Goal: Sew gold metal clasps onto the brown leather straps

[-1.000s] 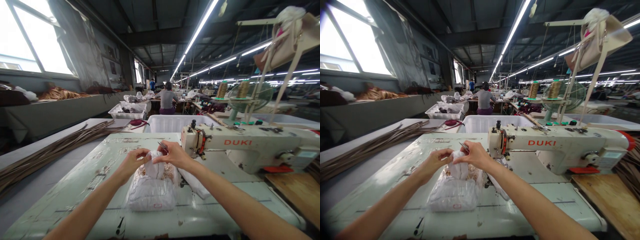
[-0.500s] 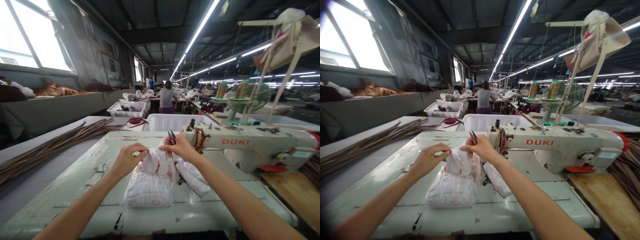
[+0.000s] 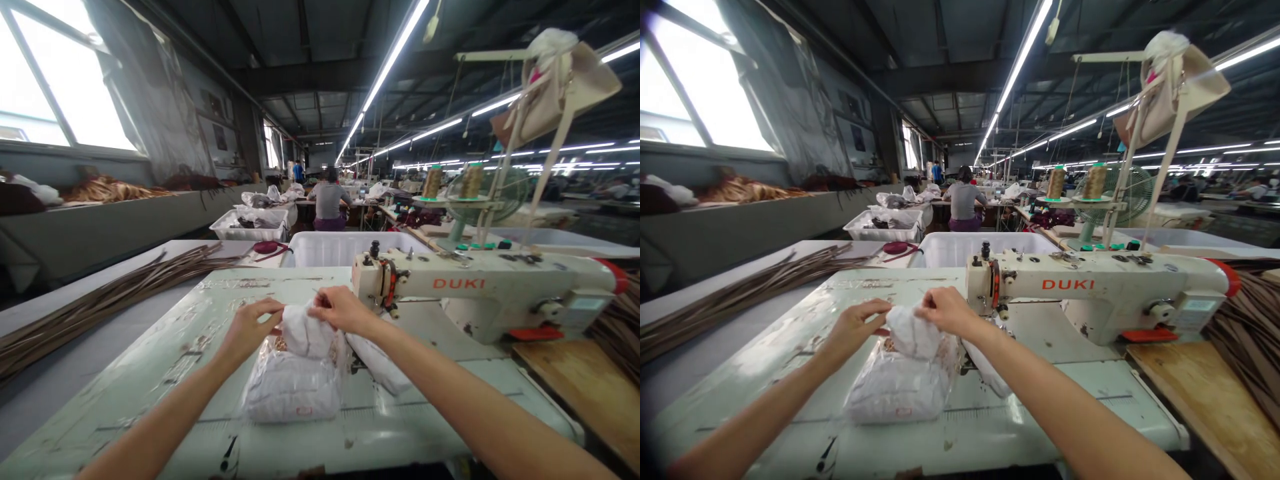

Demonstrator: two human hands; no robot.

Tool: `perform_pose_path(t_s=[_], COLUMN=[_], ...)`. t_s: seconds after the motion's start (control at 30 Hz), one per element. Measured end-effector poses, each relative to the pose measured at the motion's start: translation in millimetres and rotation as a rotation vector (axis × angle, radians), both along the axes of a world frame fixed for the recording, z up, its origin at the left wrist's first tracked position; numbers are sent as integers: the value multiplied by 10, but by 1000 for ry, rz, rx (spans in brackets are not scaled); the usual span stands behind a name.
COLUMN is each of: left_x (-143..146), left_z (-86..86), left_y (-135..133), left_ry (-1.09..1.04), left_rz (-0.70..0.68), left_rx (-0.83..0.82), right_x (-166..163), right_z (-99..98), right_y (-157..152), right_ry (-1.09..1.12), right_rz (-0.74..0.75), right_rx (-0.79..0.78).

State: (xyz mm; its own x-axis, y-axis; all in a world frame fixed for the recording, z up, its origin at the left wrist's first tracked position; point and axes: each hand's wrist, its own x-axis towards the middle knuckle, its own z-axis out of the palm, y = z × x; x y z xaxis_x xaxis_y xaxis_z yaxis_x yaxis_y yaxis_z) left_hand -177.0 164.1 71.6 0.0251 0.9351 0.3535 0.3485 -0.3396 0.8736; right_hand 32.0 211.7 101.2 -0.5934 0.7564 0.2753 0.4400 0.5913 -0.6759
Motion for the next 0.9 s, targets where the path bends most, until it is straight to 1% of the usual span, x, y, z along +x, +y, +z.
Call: perform_pose_path(t_s=[0.1, 0.17, 0.23, 0.27, 0.37, 0.5, 0.6, 0.67, 0.73, 0.83, 0.9], left_x=[-20, -23, -12, -1, 40, 79, 68, 49, 32, 39, 72], left_z=[-22, -30, -23, -14, 31, 67, 57, 47, 44, 50, 50], left_y=[2, 0, -7, -14, -49, -84, -77, -67, -62, -72, -86], left_ry=[-31, -39, -39, -48, -76, -106, -171, -198, -213, -207, -192], left_rz=[-11, 10, 4, -1, 2, -54, -17, -34, -70, -101, -118], left_rx=[-26, -33, -50, -53, -41, -68, -112, -149, -154, -144, -146], right_x=[-16, -18, -11, -5, 19, 26, 15, 16, 28, 53, 56], right_z=[22, 38, 52, 57, 56, -28, -138, -186, -188, -124, -93], right_y=[-19, -17, -9, -6, -16, -43, -14, 23, 52, 44, 6], right_ry=[-21, -38, -102, -119, -100, -168, -194, -220, -157, 12, 77], right_rz=[27, -23, -82, -86, -28, 112, 121, 127, 140, 61, 60], right_rx=[4, 35, 53, 56, 50, -38, -51, -83, -108, -91, -114])
